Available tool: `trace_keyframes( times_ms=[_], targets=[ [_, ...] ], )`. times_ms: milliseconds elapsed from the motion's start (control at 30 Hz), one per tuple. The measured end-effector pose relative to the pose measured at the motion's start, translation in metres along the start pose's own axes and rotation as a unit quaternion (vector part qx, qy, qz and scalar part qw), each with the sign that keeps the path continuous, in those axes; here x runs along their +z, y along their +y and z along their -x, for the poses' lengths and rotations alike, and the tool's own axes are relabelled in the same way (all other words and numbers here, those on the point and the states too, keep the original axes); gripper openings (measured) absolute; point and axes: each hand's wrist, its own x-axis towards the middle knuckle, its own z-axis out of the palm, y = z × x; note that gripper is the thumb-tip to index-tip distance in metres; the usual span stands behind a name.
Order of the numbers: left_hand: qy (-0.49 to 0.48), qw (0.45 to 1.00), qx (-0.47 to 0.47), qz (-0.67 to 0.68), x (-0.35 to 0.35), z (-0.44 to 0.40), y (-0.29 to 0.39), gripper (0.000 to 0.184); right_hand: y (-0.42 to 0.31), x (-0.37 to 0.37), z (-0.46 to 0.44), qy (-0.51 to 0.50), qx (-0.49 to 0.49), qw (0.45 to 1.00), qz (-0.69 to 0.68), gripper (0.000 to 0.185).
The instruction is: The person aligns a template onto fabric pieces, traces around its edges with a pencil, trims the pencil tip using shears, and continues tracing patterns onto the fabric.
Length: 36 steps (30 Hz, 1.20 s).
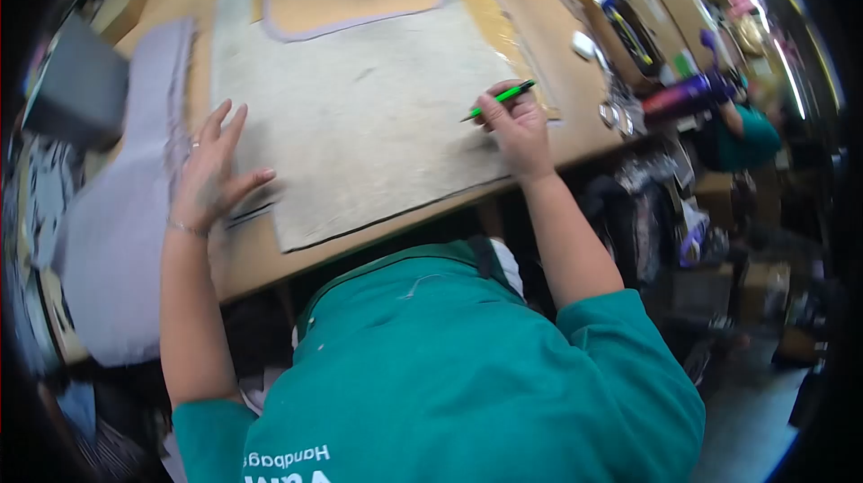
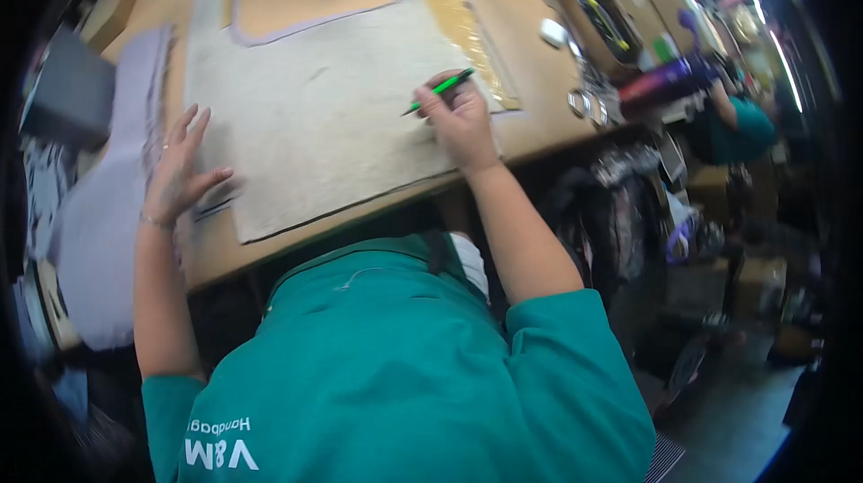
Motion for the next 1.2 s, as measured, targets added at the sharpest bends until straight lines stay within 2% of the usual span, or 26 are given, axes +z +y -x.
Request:
trace_keyframes(
  times_ms=[67, 100, 167, 233, 367, 533, 633, 667, 767, 867, 967, 1000, 1033, 1100, 1167, 1200],
  targets=[
    [0.06, 0.994, 0.094, 0.008, 0.016, -0.013, 0.042, 0.073, -0.004, -0.051, 0.001, 0.071, 0.002, 0.997, 0.0, 0.011],
    [0.047, 0.988, 0.142, 0.032, 0.023, -0.019, 0.072, 0.064, -0.007, -0.071, 0.001, 0.104, 0.014, 0.994, -0.011, 0.01],
    [-0.006, 0.979, 0.204, 0.014, 0.039, -0.032, 0.133, 0.064, 0.005, -0.098, -0.001, 0.126, -0.004, 0.992, 0.015, 0.01],
    [-0.064, 0.974, 0.215, 0.012, 0.055, -0.047, 0.183, 0.07, 0.011, -0.11, 0.0, 0.131, -0.003, 0.991, 0.012, 0.01],
    [-0.029, 0.973, 0.23, -0.015, 0.075, -0.075, 0.232, 0.077, 0.022, -0.107, 0.002, 0.103, -0.038, 0.993, 0.047, 0.01],
    [-0.088, 0.97, 0.224, -0.036, 0.088, -0.083, 0.238, 0.083, 0.022, -0.097, -0.001, 0.063, -0.075, 0.983, 0.155, 0.012],
    [-0.094, 0.969, 0.222, -0.051, 0.086, -0.084, 0.242, 0.084, 0.024, -0.109, -0.005, 0.028, -0.085, 0.987, 0.133, 0.011],
    [-0.096, 0.969, 0.221, -0.052, 0.086, -0.084, 0.242, 0.084, 0.017, -0.117, -0.004, 0.042, -0.055, 0.986, 0.152, 0.01],
    [-0.094, 0.97, 0.216, -0.054, 0.086, -0.085, 0.243, 0.084, 0.021, -0.128, -0.004, 0.076, -0.079, 0.979, 0.172, 0.011],
    [-0.093, 0.97, 0.219, -0.058, 0.086, -0.086, 0.243, 0.083, 0.022, -0.105, -0.001, 0.02, -0.085, 0.982, 0.168, 0.011],
    [-0.095, 0.969, 0.22, -0.058, 0.087, -0.084, 0.244, 0.083, 0.021, -0.121, -0.005, 0.043, -0.077, 0.979, 0.182, 0.012],
    [-0.09, 0.97, 0.218, -0.058, 0.086, -0.085, 0.243, 0.084, 0.019, -0.137, -0.005, 0.082, -0.069, 0.968, 0.225, 0.011],
    [-0.09, 0.97, 0.219, -0.057, 0.085, -0.084, 0.243, 0.084, 0.017, -0.149, -0.005, 0.121, -0.052, 0.967, 0.218, 0.01],
    [-0.083, 0.97, 0.222, -0.057, 0.087, -0.085, 0.241, 0.084, 0.011, -0.165, -0.003, 0.144, -0.093, 0.967, 0.189, 0.007],
    [-0.09, 0.972, 0.214, -0.034, 0.088, -0.084, 0.238, 0.084, -0.007, -0.16, 0.003, 0.172, -0.094, 0.979, 0.065, 0.005],
    [-0.09, 0.973, 0.212, -0.014, 0.087, -0.084, 0.235, 0.084, -0.009, -0.158, 0.005, 0.182, -0.091, 0.978, 0.044, 0.005]
  ],
)
